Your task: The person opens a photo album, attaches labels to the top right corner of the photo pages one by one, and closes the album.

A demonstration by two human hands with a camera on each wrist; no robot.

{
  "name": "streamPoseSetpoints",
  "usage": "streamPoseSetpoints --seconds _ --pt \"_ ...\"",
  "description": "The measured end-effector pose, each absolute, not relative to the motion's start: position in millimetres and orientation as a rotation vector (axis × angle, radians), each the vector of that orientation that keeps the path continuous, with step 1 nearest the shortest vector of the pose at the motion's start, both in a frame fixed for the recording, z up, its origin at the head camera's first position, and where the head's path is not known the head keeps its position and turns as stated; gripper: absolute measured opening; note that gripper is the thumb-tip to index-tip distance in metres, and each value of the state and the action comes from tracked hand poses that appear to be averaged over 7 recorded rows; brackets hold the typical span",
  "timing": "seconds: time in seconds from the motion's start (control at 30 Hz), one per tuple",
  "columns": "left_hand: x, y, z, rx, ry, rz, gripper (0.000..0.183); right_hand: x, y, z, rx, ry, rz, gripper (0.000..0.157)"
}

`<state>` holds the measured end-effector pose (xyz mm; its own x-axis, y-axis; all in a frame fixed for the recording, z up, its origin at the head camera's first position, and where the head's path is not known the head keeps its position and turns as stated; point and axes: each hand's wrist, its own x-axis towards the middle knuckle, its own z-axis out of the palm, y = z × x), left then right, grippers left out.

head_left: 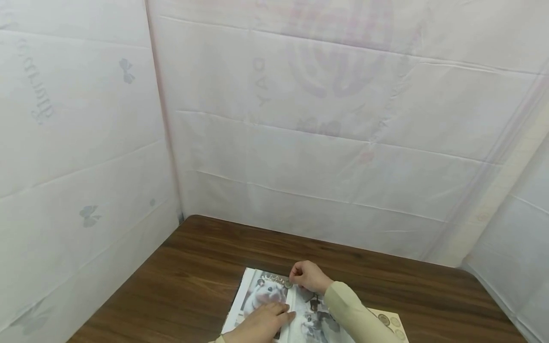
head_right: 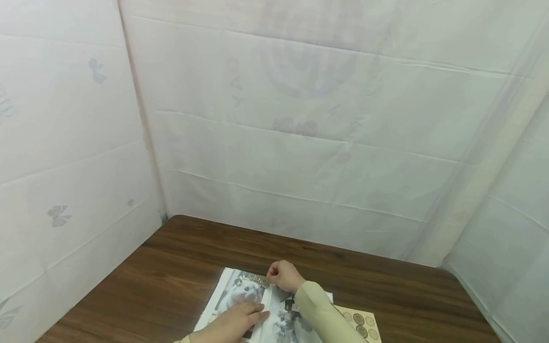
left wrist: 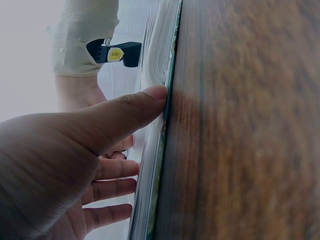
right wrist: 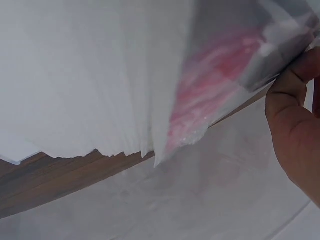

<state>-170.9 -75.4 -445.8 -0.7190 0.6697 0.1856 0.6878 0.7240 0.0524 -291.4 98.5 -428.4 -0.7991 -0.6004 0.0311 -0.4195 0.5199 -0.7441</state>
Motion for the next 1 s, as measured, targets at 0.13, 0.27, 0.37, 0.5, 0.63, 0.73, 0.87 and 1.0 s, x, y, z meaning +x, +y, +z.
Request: streamPoseSetpoints --seconds 0.13,0.27,0.37,0.5,0.63,0.73,0.87,1.0 --pt "-171 -76 -446 -1.1 -2.774 -0.19 0.071 -291 96 -432 -0.932 2.616 -1.098 0.007" --pt "-171 -77 -446 -1.11 -2.759 -0.165 0.071 -290 95 -436 -0.946 2.687 -1.068 0.007" --pt "-170 -77 -447 -1.108 -2.753 -0.133 0.07 -289 94 -438 -0.956 2.729 -1.056 0.008" --pt "-168 -77 -446 -1.093 -2.767 -0.157 0.071 -287 93 -440 -0.981 2.788 -1.026 0.009" --pt "-167 -76 -446 -1.077 -2.78 -0.213 0.072 -286 91 -440 -0.984 2.839 -0.995 0.01" --pt "-167 -76 -445 -1.073 -2.779 -0.236 0.072 -285 89 -441 -0.971 2.861 -0.968 0.011" --pt "-166 -76 -445 -1.072 -2.783 -0.253 0.072 -283 88 -441 -0.926 2.869 -0.921 0.012" --pt "-166 -76 -446 -1.073 -2.79 -0.253 0.072 -281 87 -441 -0.884 2.885 -0.88 0.012"
